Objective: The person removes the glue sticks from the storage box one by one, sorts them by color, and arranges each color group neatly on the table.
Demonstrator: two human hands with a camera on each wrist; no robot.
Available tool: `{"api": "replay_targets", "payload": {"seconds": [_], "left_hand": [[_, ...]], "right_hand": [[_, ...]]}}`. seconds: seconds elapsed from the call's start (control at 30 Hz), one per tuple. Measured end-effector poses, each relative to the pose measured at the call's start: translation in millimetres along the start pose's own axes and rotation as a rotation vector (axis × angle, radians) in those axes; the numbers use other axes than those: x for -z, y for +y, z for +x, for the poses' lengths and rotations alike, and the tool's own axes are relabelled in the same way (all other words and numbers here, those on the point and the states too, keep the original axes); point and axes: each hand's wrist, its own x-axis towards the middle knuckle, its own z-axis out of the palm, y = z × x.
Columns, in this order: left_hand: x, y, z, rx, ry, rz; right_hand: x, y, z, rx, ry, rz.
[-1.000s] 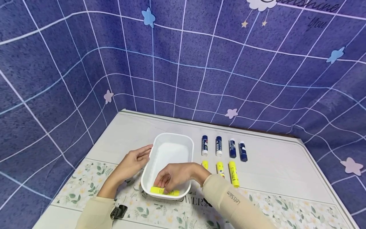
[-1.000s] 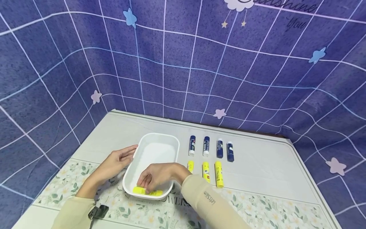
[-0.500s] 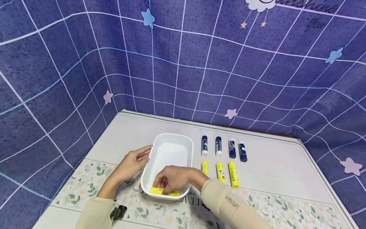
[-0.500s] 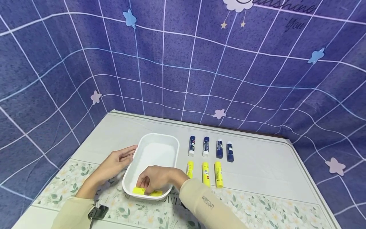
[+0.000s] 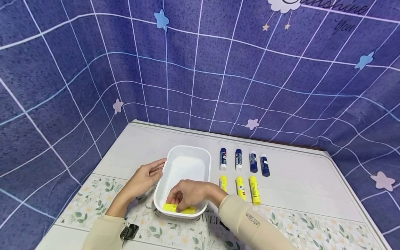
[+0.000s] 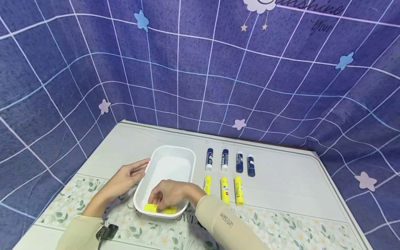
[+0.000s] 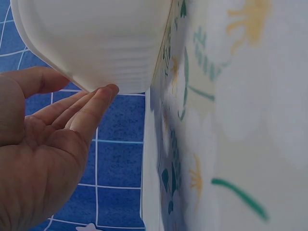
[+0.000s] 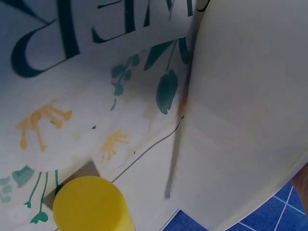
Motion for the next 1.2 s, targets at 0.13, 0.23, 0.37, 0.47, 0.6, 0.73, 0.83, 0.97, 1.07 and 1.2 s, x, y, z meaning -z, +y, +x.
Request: {"api": "replay_targets", "payload": {"seconds": [0.13,0.23,0.37,0.47,0.6,0.73,0.83,0.97,1.07,1.2], "left_hand": [[0.1,0.2,0.1,-0.001,0.002,0.004],[0.0,0.6,0.3,0.002,0.002,0.006],[-0.3,1.3,0.5,0.01,0.002,0.008],[-0.4,1.7,0.4,0.013,0.001,0.006],[-0.6,1.8,0.3,0.012,-0.001,0.007],[-1.0,1.7,0.7,0.015,0.0,0.025],[-1.4,1.7,1.5,0.018,0.002,0.04],[-1.1,1.7,1.7,0.027,0.003,0.04],[-0.8,1.9,0.9,0.03,-0.003,0.03],[-0.8,2.5,-0.3,0.023,-0.01,0.02]], "right_hand": [[3.7,-0.8,-1.1,0.011,0.019,0.005],[9.2,-1.5,-3.7,0.015,0.053,0.021],[18.7,-1.9,-9.5,0.019,0.109,0.052],[25.5,-0.8,-14.1,0.03,0.148,0.079],[35.1,-0.2,-21.5,0.042,0.209,0.115],[44.9,0.4,-30.8,0.058,0.306,0.138],[51.2,2.8,-39.9,0.048,0.401,0.169],[57.0,10.5,-52.3,0.006,0.522,0.217],[60.0,17.9,-60.9,-0.022,0.584,0.28],[65.5,24.7,-71.1,-0.041,0.642,0.382]]}}
